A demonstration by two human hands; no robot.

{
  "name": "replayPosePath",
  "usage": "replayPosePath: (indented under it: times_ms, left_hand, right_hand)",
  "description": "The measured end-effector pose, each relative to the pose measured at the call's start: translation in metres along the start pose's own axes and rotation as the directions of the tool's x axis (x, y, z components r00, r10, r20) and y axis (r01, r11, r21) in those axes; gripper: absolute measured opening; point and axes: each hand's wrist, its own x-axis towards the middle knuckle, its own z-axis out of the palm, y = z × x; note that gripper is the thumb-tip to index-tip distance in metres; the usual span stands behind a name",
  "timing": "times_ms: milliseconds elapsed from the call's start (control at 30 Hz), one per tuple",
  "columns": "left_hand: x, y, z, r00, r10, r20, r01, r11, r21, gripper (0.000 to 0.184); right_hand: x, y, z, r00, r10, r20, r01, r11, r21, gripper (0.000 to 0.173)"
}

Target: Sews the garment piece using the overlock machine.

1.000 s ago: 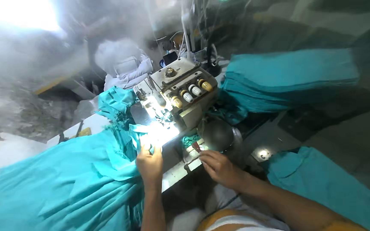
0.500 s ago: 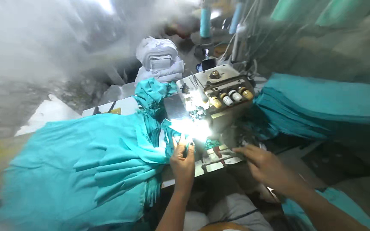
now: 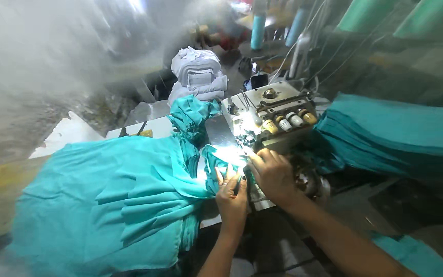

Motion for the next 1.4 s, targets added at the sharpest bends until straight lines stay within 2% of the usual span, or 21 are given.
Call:
replayPosePath:
  times_ms: [167,233,267,333,400,433,467,500,567,667,733,767,867,1100,1167,1200,1267,1300,1333,1367,1400]
  left_hand:
    - [0.000,-0.001,-0.002,0.999,0.028,0.035,-0.029,0.999,0.026,0.022]
    - [-0.001,0.001,-0.010,0.995,0.047,0.085,-0.051,0.998,0.043,0.022]
    - [-0.001,0.004,-0.016,0.991,0.078,0.110,-0.087,0.993,0.074,0.021]
    - [-0.001,0.020,-0.032,0.967,0.156,0.202,-0.181,0.976,0.116,0.017]
    - [0.004,0.040,-0.049,0.923,0.220,0.316,-0.243,0.970,0.033,0.015]
    - [0.010,0.048,-0.056,0.904,0.247,0.349,-0.253,0.967,-0.029,0.015]
    - [0.018,0.056,-0.063,0.892,0.267,0.365,-0.254,0.964,-0.084,0.015]
    - [0.029,0.062,-0.069,0.885,0.273,0.377,-0.242,0.962,-0.128,0.016]
    - [0.057,0.067,-0.078,0.901,0.229,0.368,-0.197,0.972,-0.125,0.016]
    - [0.108,0.047,-0.074,0.945,0.035,0.327,-0.085,0.986,0.142,0.016]
    - [0.132,0.015,-0.059,0.925,-0.136,0.354,0.034,0.959,0.281,0.018]
    - [0.137,-0.002,-0.050,0.906,-0.184,0.381,0.057,0.945,0.321,0.018]
    - [0.131,-0.031,-0.029,0.892,-0.185,0.413,0.040,0.941,0.335,0.018]
    - [0.125,-0.038,-0.023,0.926,-0.149,0.348,0.033,0.948,0.317,0.015]
    - [0.125,-0.028,-0.030,0.923,-0.192,0.334,0.084,0.946,0.314,0.017]
    - [0.124,-0.018,-0.037,0.929,-0.191,0.317,0.107,0.958,0.265,0.018]
    - [0.118,0.015,-0.061,0.946,-0.083,0.313,0.063,0.995,0.073,0.017]
    - [0.112,0.036,-0.076,0.950,0.043,0.310,-0.035,0.999,-0.030,0.014]
    - [0.104,0.059,-0.092,0.935,0.178,0.307,-0.157,0.983,-0.092,0.014]
    - [0.095,0.081,-0.107,0.898,0.292,0.329,-0.282,0.956,-0.081,0.017]
    - [0.085,0.101,-0.120,0.849,0.359,0.387,-0.391,0.920,0.003,0.023]
  right_hand:
    - [-0.001,-0.004,0.003,0.995,0.064,-0.078,-0.054,0.991,0.125,0.019]
    - [-0.003,-0.001,-0.003,0.980,0.177,-0.090,-0.149,0.955,0.255,0.021]
    - [-0.003,0.001,-0.009,0.965,0.259,-0.028,-0.232,0.903,0.361,0.023]
    - [0.000,0.004,-0.024,0.913,0.363,0.188,-0.401,0.707,0.582,0.028]
    - [0.001,0.008,-0.035,0.902,0.270,0.338,-0.427,0.443,0.788,0.029]
    - [0.000,0.009,-0.037,0.924,0.163,0.346,-0.381,0.345,0.858,0.025]
    - [-0.003,0.011,-0.039,0.941,0.028,0.337,-0.331,0.280,0.901,0.023]
    - [-0.005,0.014,-0.041,0.930,-0.110,0.350,-0.319,0.229,0.920,0.030]
    - [-0.011,0.015,-0.050,0.845,-0.281,0.454,-0.420,0.173,0.891,0.041]
    - [-0.027,0.021,-0.045,0.716,-0.234,0.657,-0.667,0.049,0.744,0.035]
    - [-0.038,0.028,-0.040,0.650,-0.093,0.754,-0.754,0.049,0.655,0.025]
    - [-0.042,0.031,-0.038,0.629,-0.016,0.777,-0.774,0.088,0.627,0.021]
    - [-0.051,0.036,-0.033,0.644,0.135,0.753,-0.748,0.316,0.584,0.023]
    - [-0.057,0.038,-0.020,0.670,0.174,0.721,-0.707,0.446,0.550,0.021]
    - [-0.055,0.037,-0.022,0.672,0.141,0.727,-0.711,0.398,0.580,0.019]
    - [-0.055,0.037,-0.024,0.689,0.110,0.716,-0.705,0.329,0.628,0.017]
    - [-0.051,0.032,-0.029,0.752,0.063,0.657,-0.659,0.120,0.743,0.020]
    - [-0.047,0.029,-0.030,0.795,0.049,0.605,-0.607,0.052,0.793,0.029]
    - [-0.040,0.028,-0.034,0.832,0.045,0.553,-0.555,0.064,0.829,0.034]
    - [-0.030,0.028,-0.040,0.853,0.073,0.516,-0.521,0.144,0.841,0.033]
    - [-0.019,0.030,-0.048,0.880,0.135,0.455,-0.475,0.239,0.847,0.026]
